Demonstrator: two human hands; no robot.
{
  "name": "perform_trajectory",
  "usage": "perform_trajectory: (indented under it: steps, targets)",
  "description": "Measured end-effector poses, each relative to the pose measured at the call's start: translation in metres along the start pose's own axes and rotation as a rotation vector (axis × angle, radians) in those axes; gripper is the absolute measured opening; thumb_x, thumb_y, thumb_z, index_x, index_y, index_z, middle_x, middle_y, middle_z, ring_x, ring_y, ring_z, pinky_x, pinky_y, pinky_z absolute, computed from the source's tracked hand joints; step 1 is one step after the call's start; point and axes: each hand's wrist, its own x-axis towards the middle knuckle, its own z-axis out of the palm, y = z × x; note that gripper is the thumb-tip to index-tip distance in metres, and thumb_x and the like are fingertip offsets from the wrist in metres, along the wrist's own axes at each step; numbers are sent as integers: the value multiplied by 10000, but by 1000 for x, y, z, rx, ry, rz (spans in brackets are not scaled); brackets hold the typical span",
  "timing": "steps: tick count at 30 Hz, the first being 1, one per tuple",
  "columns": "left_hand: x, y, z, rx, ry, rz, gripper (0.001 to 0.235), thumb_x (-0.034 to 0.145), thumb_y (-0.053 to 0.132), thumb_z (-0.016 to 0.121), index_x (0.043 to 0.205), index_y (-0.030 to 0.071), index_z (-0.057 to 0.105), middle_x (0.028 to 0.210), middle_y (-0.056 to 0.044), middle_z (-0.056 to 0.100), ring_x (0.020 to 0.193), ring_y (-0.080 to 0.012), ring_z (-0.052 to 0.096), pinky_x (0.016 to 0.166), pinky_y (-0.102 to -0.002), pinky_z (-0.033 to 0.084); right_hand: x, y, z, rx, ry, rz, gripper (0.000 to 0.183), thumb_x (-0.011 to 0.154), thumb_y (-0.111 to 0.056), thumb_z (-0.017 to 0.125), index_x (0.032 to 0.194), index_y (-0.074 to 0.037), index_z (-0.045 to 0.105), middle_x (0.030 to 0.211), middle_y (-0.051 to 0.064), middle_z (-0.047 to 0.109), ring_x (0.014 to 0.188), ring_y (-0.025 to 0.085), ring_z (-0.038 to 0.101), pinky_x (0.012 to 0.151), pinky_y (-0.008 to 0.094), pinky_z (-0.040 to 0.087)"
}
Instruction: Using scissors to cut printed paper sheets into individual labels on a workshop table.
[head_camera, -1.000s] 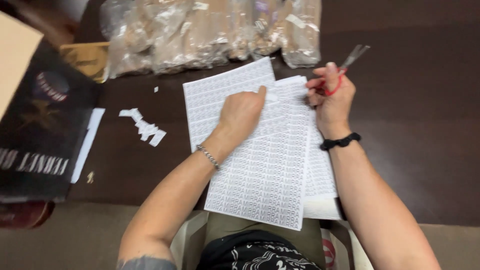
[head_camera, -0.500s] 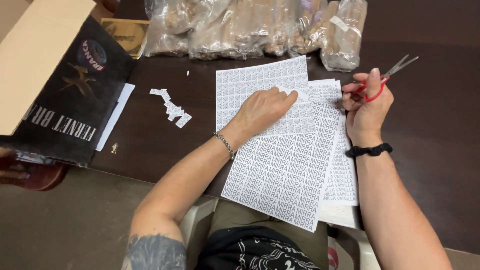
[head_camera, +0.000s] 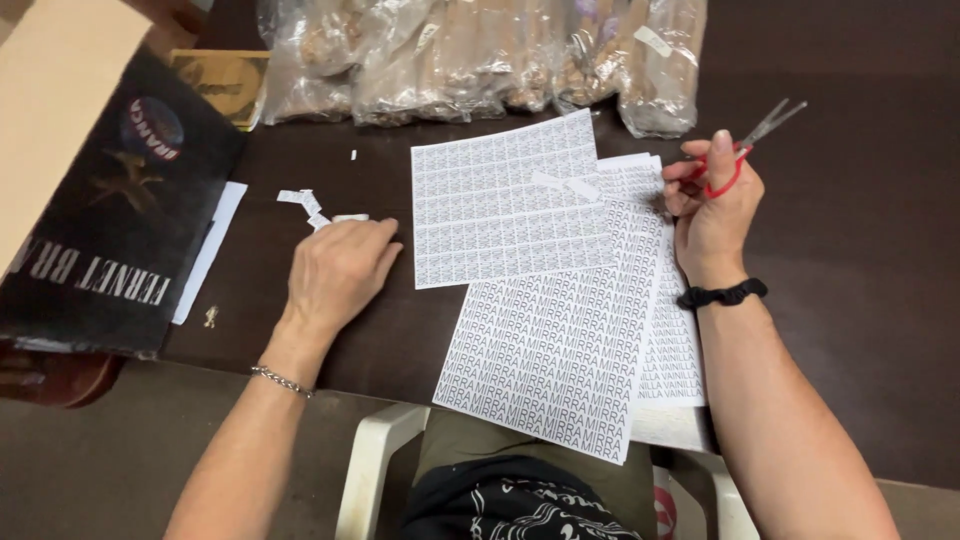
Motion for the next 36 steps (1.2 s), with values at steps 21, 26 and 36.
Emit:
perform_trajectory:
  steps: [21, 26, 36]
  targets:
    - [159, 74, 78, -257, -223, 257, 335, 907, 5, 643, 1220, 122, 626, 579, 43, 581, 558, -157, 630, 577, -298, 556, -2, -1, 1, 0, -28, -12, 435, 964, -493, 642, 1006, -61, 666, 713, 177, 698, 520, 145, 642, 386, 165, 442]
    - [147, 49, 80, -1116, -442, -538, 251, 871, -13, 668, 1112, 56, 653, 886, -143, 752, 782, -216, 760, 696, -292, 650, -3, -5, 2, 14, -21, -1, 421, 958, -485, 655, 997, -66, 674, 706, 178, 697, 521, 148, 647, 389, 164, 438]
    - [80, -19, -29, -771, -794, -743, 352, 796, 59, 680, 1137, -26, 679, 912, -247, 762, 933, -419, 729, 865, -537, 559, -3, -5, 0, 4, -26, 9, 434, 946, -512, 669, 1004, -82, 679, 719, 175, 699, 521, 148, 646, 399, 167, 433]
